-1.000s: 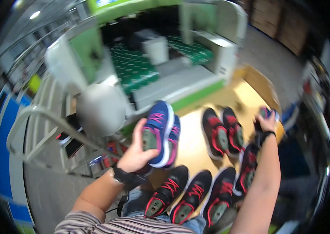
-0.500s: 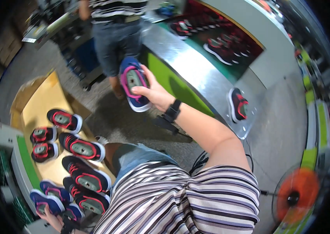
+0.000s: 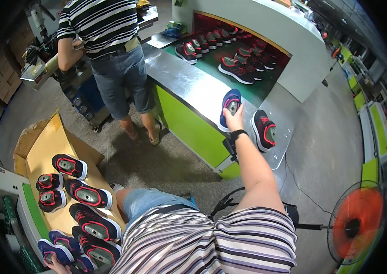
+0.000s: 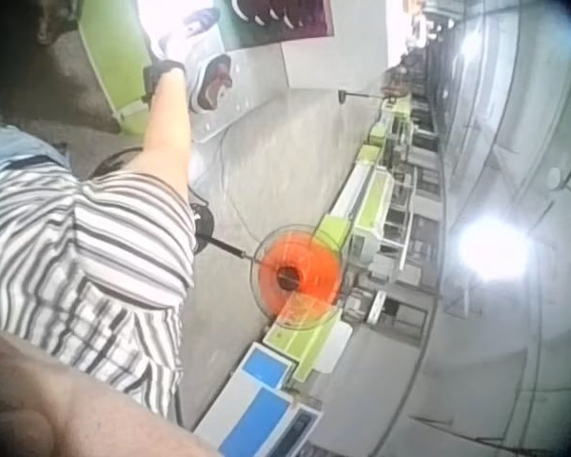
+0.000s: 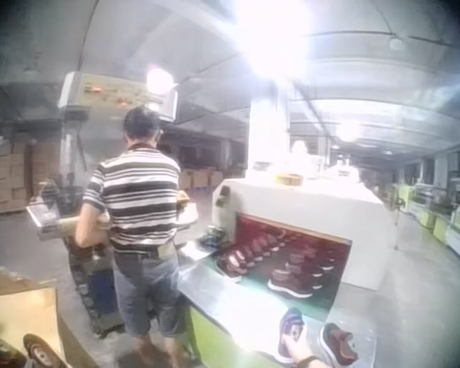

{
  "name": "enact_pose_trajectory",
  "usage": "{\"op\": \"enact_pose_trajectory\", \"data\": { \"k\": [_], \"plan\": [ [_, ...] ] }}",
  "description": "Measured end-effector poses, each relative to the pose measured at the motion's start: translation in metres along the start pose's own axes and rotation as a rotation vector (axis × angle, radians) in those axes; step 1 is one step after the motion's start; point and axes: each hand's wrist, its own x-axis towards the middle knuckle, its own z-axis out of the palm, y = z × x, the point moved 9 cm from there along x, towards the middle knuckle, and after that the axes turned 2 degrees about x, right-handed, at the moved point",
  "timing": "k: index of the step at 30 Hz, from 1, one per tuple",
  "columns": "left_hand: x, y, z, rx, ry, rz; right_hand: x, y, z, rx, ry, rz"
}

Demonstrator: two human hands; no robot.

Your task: Inspecting shoes for quality and loading them onto a conveyor belt.

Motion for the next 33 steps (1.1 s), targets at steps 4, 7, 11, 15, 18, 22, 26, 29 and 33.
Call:
{"op": "enact_pose_trajectory", "data": {
  "k": [4,7,11,15,18,22,26,29,33],
  "plan": [
    [0.034,-0.032,-0.043,-0.085,-0.113,-0.088,-0.082,-0.183,0.032,-0.234,-0.008,-0.579],
    [-0.033,0.064,0.016,-0.3,-0.064,0.211,-0.198,-0.297,0.087,0.261,-0.538,-0.871],
    [-0.129,0.163,0.082,-0.08,-0.132,0.487,-0.372,-0.416,0.098,0.747,-1.372,-0.944],
    [-0.201,0.227,0.183,0.035,-0.494,0.776,-0.449,-0.47,0.058,1.546,-1.861,-0.365],
    [-0.234,0.244,0.222,0.164,-0.647,0.985,-0.425,-0.451,0.054,1.556,-1.629,-0.174],
    [-0.263,0.249,0.279,-0.08,-1.284,0.821,-0.323,-0.387,0.048,1.317,-1.318,0.035],
    [-0.237,0.226,0.281,-0.031,-1.24,0.694,-0.211,-0.291,0.015,1.122,-0.898,0.051],
    [-0.198,0.192,0.265,-0.077,-1.144,0.453,-0.122,-0.219,-0.041,0.845,-0.323,-0.111],
    [-0.152,0.157,0.226,0.103,-0.942,0.426,-0.02,-0.092,-0.092,0.37,0.063,-0.075]
  ]
}}
